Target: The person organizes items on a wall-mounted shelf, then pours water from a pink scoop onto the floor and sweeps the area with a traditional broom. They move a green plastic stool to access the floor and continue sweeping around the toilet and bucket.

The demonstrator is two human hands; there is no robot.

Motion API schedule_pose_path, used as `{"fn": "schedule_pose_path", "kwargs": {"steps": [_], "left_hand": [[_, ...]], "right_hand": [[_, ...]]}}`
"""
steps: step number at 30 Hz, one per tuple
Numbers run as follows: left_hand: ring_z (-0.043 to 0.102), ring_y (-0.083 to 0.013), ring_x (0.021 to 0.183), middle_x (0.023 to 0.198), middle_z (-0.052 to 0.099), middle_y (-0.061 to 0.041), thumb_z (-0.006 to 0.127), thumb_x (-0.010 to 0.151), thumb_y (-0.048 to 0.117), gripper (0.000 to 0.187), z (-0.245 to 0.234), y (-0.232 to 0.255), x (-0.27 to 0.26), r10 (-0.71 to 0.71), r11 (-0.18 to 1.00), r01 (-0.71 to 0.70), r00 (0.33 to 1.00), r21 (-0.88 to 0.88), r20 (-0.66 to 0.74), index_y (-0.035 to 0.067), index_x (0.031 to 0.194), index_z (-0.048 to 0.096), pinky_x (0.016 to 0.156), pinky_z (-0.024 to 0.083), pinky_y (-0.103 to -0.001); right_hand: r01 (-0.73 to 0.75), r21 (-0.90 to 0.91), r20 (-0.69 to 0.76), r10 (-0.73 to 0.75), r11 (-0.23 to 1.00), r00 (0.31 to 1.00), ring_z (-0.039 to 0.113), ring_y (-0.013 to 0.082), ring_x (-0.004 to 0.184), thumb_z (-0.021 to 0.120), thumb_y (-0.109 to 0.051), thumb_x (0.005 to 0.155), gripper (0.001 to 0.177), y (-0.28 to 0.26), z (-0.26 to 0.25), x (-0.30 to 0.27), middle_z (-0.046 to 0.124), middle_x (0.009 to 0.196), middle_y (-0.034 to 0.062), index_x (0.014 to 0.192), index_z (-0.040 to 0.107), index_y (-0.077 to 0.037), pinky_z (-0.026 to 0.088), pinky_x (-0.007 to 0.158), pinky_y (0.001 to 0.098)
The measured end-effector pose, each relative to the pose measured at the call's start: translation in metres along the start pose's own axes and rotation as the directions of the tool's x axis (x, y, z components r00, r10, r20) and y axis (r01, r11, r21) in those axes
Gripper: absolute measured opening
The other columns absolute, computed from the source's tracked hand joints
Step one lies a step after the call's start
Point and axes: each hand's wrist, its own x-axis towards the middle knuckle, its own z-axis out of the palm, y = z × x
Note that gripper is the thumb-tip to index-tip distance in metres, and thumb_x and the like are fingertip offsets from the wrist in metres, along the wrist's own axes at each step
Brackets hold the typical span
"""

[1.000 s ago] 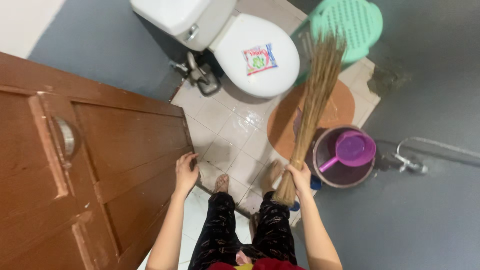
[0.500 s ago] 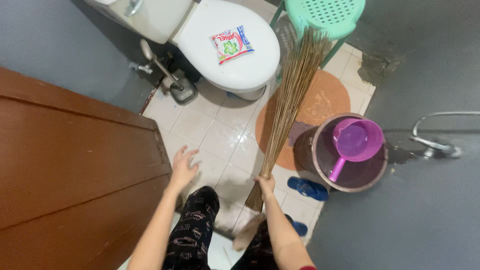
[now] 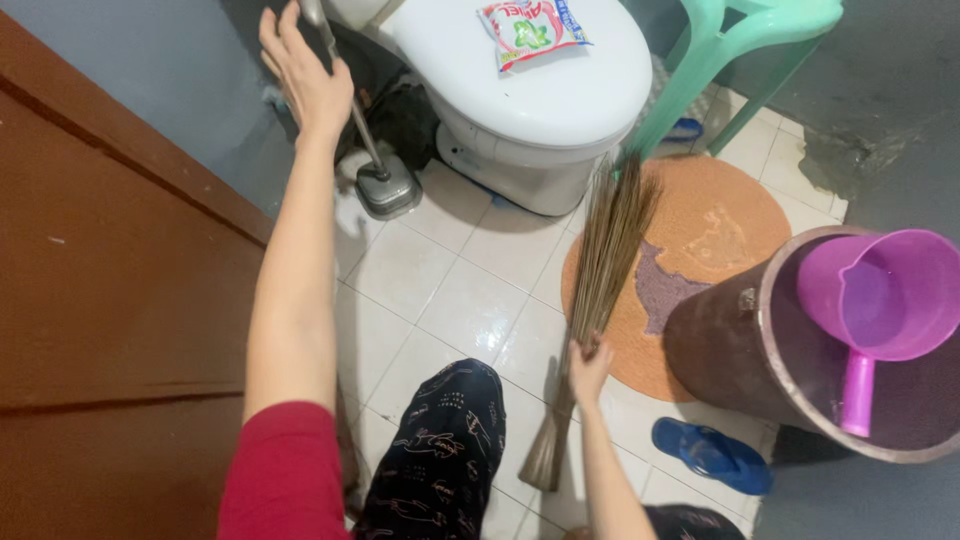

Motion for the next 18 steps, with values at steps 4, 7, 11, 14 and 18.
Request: {"fn": "schedule_pose_path", "kwargs": {"steps": [4,7,11,14,18], "left_hand": [[0.038,-0.0422,0.134,0.151,0.043,-0.019,0.078,0.092,0.018,0.066,0.01,-0.003,0.05,-0.042,0.964,-0.007,0.984,0.264,0.176,0.015,0.148,0.044,0.101,0.036,-0.061],[0.049,-0.0394,0.123,0.13,0.061,-0.012,0.078,0.094,0.028,0.056,0.008,0.007,0.048,-0.074,0.957,-0.005,0.963,0.291,0.258,0.016,0.139,0.048,0.095,0.037,-0.063],[0.063,-0.0342,0.105,0.111,0.066,-0.01,0.075,0.098,0.027,0.036,0.022,0.043,0.022,0.026,0.963,-0.056,0.993,0.264,0.116,0.015,0.123,0.052,0.085,0.046,-0.054],[0.064,-0.0381,0.1,0.108,0.065,-0.015,0.068,0.1,0.02,0.029,0.011,0.054,-0.001,0.188,0.98,-0.182,0.979,0.084,-0.08,0.007,0.12,0.051,0.079,0.049,-0.051],[0.063,-0.0435,0.087,0.09,0.066,-0.021,0.065,0.104,0.021,0.021,-0.017,0.047,0.0,0.21,0.947,-0.196,0.977,0.257,-0.028,0.003,0.093,0.061,0.074,0.048,-0.056]], "right_hand": [[0.32,0.093,0.078,-0.328,0.943,0.942,0.061,0.0187,0.092,0.073,-0.011,0.091,0.026,-0.08,-0.032,0.062,0.064,0.105,0.0089,0.115,0.069,-0.004,0.052,0.084,0.0331],[0.415,0.132,0.113,-0.43,0.9,0.896,0.068,0.017,0.093,0.072,-0.008,0.092,0.025,-0.155,-0.076,0.084,0.07,0.106,0.008,0.117,0.069,-0.003,0.056,0.085,0.0296],[0.439,0.006,0.314,-0.418,0.899,0.852,0.069,0.0164,0.092,0.073,-0.01,0.093,0.026,-0.206,-0.118,0.083,0.073,0.102,0.0092,0.118,0.07,-0.002,0.055,0.085,0.0296],[0.396,0.042,0.44,-0.373,0.917,0.817,0.071,0.0135,0.096,0.074,-0.012,0.091,0.026,-0.204,-0.137,0.068,0.076,0.103,0.0077,0.115,0.07,-0.002,0.055,0.087,0.0288],[0.105,0.119,0.411,-0.145,0.987,0.9,0.07,0.0126,0.093,0.073,-0.014,0.094,0.026,-0.153,-0.124,0.051,0.075,0.1,0.0085,0.117,0.072,-0.003,0.056,0.084,0.0281]]}}
